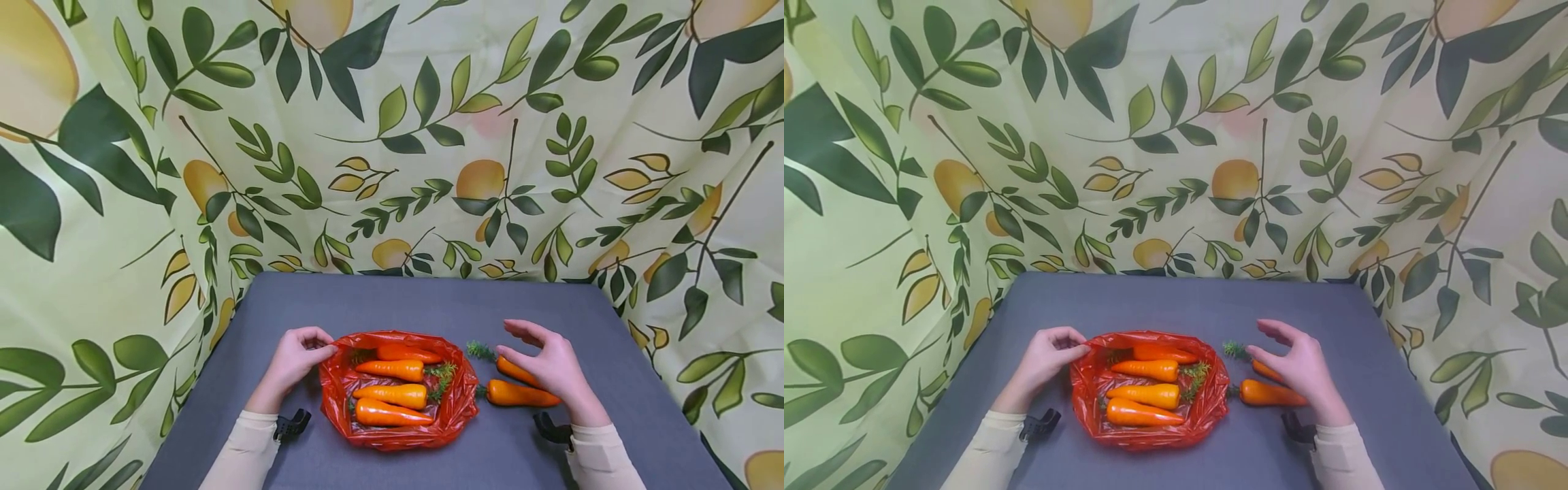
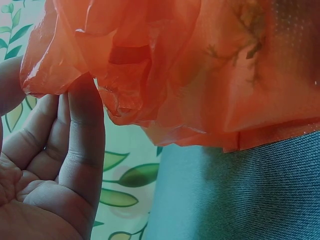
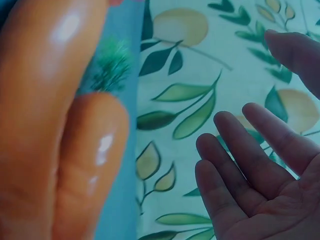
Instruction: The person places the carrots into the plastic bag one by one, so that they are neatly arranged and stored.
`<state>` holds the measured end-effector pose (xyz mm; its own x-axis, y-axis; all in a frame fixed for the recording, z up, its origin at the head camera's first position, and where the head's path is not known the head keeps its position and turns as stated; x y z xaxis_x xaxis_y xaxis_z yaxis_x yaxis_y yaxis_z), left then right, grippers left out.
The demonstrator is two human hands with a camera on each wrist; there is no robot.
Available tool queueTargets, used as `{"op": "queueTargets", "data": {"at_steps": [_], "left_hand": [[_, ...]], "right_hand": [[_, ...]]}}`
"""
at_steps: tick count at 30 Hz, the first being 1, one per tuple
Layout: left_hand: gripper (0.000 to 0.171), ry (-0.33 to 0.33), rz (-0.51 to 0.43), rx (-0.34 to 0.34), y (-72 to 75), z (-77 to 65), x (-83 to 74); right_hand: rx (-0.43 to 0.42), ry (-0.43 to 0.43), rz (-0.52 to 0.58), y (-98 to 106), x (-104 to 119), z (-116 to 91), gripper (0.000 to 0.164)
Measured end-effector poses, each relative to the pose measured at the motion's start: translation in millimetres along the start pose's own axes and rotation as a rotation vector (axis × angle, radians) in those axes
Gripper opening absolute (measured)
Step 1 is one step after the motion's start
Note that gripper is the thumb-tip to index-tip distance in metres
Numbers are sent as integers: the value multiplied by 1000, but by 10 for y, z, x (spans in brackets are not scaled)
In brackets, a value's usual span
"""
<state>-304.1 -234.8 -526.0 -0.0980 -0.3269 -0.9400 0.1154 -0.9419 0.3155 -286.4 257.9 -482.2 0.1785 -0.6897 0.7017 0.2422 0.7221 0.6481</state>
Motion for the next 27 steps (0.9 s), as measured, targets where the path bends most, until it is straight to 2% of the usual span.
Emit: {"op": "queueTargets", "data": {"at_steps": [8,14,27], "left_hand": [[14,1,6,3,6,-3,1],[11,2,6,-3,8,-4,3],[15,12,9,-3,9,-3,2]], "right_hand": [[45,-67,1,-70,-288,27,74],[75,-71,-17,-142,-449,31,75],[99,-81,-30,-260,-620,33,76]]}}
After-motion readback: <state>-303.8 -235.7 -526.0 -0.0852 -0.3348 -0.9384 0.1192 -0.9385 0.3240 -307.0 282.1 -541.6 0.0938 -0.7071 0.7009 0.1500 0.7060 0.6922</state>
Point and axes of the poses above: each hand's wrist, its own z-axis towards the middle knuckle, its own y-axis out of the back of the hand, x = y × z, the point moved 7 cm from there along z, towards the middle knuckle, and after that the axes turned 11 degrees about -x, right-handed, at the moved point
